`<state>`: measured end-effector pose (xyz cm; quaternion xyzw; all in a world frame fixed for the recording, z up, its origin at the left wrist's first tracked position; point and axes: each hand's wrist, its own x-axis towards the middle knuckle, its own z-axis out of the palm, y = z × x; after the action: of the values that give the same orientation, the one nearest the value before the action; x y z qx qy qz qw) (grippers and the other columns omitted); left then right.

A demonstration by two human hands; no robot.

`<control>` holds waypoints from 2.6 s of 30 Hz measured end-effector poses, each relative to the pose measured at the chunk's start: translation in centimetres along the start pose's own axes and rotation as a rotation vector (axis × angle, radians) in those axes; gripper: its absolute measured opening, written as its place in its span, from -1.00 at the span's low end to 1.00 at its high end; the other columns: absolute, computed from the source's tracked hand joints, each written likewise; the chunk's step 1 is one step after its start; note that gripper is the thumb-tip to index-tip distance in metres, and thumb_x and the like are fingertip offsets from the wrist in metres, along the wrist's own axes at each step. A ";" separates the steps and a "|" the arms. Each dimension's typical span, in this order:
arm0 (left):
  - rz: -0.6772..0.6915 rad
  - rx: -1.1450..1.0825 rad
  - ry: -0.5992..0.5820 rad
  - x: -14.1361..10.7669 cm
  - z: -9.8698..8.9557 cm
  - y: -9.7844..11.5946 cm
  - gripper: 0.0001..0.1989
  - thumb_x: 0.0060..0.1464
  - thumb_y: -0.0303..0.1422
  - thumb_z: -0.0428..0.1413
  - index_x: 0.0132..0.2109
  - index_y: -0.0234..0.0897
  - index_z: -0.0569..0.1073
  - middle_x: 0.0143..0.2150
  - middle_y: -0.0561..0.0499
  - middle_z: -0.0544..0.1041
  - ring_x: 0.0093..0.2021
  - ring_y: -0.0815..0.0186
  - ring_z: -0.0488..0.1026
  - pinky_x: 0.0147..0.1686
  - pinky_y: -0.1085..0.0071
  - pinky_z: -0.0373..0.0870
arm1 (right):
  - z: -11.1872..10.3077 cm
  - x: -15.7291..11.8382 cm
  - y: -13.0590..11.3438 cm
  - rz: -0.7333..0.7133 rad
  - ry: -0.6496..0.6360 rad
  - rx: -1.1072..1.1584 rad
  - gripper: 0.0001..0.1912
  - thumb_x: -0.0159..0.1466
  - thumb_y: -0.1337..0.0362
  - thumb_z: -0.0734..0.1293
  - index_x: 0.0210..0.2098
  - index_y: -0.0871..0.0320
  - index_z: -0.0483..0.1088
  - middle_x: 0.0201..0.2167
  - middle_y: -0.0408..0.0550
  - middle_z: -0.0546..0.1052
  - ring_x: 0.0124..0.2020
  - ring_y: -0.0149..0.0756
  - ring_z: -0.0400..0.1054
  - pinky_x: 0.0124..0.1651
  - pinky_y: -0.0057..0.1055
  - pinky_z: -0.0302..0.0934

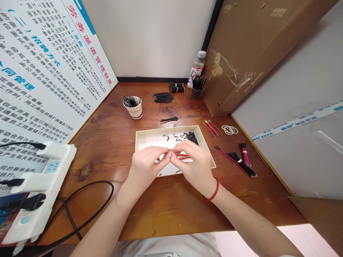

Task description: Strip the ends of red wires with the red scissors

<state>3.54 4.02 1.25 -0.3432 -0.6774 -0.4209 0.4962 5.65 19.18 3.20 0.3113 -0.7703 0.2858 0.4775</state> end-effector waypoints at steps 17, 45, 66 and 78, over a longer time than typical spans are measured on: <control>-0.485 -0.557 0.081 0.0 0.3 1.0 -0.95 -0.12 -0.46 0.28 -0.41 -0.26 0.64 -0.36 0.00 0.67 -0.32 0.25 0.63 -0.26 0.40 0.63 | 0.4 0.0 -0.6 0.111 0.111 0.244 -0.85 0.13 0.43 0.34 -0.49 0.06 0.47 -0.41 -0.10 0.60 -0.36 -0.29 0.48 -0.38 -0.38 0.39; -0.913 -1.018 -0.152 1.3 -0.5 -0.8 -0.79 -0.23 -0.30 0.43 -0.43 -0.32 0.62 -0.51 0.03 0.57 -0.48 0.46 0.46 -0.44 0.57 0.42 | -0.6 0.8 0.7 -0.161 -0.200 0.172 -0.84 0.33 0.48 0.29 -0.34 0.13 0.36 -0.38 -0.11 0.48 -0.33 -0.37 0.37 -0.29 -0.41 0.30; -0.799 -0.845 -0.188 1.2 -0.8 -0.4 -0.87 -0.27 -0.52 0.37 -0.50 -0.33 0.57 -0.55 0.08 0.54 -0.53 0.47 0.44 -0.47 0.58 0.43 | 1.9 -0.5 1.0 -0.282 -0.191 -0.026 -0.81 0.39 0.52 0.07 -0.26 0.10 0.12 -0.38 -0.10 0.35 -0.38 -0.33 0.25 -0.32 -0.42 0.23; -0.647 -0.626 0.133 1.0 -0.5 -0.9 -0.90 -0.06 -0.41 0.32 -0.32 -0.32 0.62 -0.43 0.03 0.63 -0.45 0.43 0.52 -0.44 0.56 0.48 | -3.0 3.2 2.8 0.343 -0.799 -0.525 -0.90 0.25 0.39 0.38 -0.39 0.21 0.39 -0.25 0.05 0.51 -0.27 -0.21 0.40 -0.26 -0.37 0.19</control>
<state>2.65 3.25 2.11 -0.2194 -0.5566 -0.7599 0.2541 4.09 22.59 6.85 0.1347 -0.9787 0.0154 0.1540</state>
